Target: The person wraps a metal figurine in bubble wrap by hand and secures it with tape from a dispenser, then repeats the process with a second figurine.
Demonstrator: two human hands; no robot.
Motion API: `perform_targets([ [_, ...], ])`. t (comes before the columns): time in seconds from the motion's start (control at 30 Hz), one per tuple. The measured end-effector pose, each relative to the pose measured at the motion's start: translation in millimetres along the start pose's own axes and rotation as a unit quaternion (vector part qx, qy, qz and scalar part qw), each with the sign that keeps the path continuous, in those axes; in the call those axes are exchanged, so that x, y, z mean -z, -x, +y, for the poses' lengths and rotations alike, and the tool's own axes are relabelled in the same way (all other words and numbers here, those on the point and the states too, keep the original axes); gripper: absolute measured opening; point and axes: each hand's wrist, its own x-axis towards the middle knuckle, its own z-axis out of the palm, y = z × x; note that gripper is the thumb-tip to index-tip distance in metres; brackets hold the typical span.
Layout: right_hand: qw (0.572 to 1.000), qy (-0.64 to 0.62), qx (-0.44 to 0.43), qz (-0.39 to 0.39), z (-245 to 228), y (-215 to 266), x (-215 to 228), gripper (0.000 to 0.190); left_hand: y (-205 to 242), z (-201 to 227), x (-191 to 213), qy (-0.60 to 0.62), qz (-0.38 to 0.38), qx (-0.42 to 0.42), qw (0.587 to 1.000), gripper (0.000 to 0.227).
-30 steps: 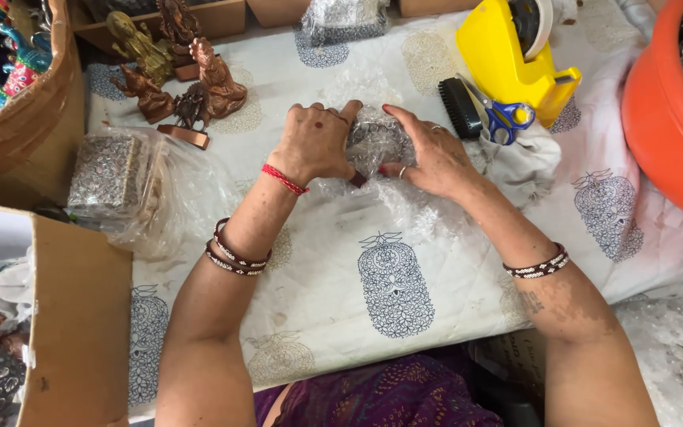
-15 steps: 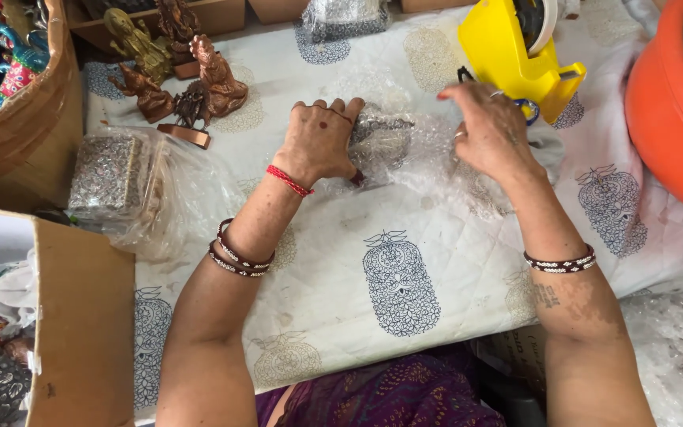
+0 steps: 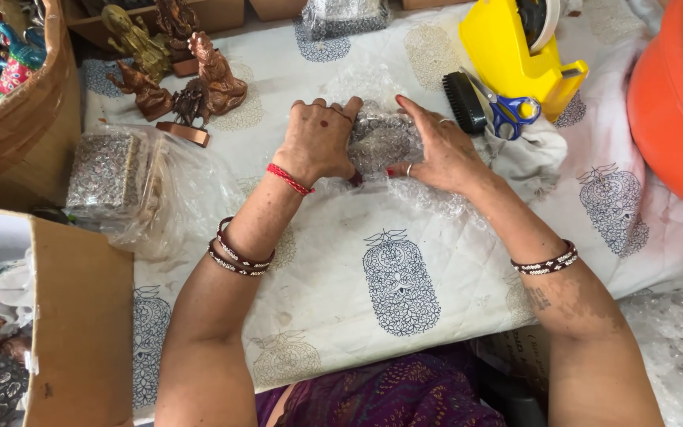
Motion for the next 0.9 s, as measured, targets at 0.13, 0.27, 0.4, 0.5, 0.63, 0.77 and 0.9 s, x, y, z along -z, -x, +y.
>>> perform_targets([
  [0.13,0.997,0.056,-0.033,-0.03,2,-2,4,0.117,-6,-4,-13,-0.009,0.024,-0.005,1.0,0.078],
  [0.27,0.999,0.045,-0.023,-0.019,-3,0,11,0.104,-3,-6,-11,0.02,0.056,-0.019,0.998,0.081],
  [0.4,1.0,0.002,-0.002,0.017,-10,2,16,0.092,1,-8,-8,0.037,0.075,-0.044,0.996,0.079],
  [0.5,0.988,-0.031,-0.145,-0.049,-19,3,21,0.089,-2,-13,-23,0.011,0.115,-0.068,0.991,0.07],
  [0.63,0.993,-0.097,-0.004,0.068,12,2,-3,0.088,10,-9,-16,0.007,0.125,-0.069,0.99,0.075],
  [0.77,0.968,-0.222,0.028,0.114,10,2,-4,0.087,32,-8,-16,0.042,0.201,-0.067,0.977,0.088],
  [0.9,0.925,-0.353,0.083,0.114,-2,6,-10,0.091,56,-15,-36,0.061,0.345,-0.112,0.93,0.096],
])
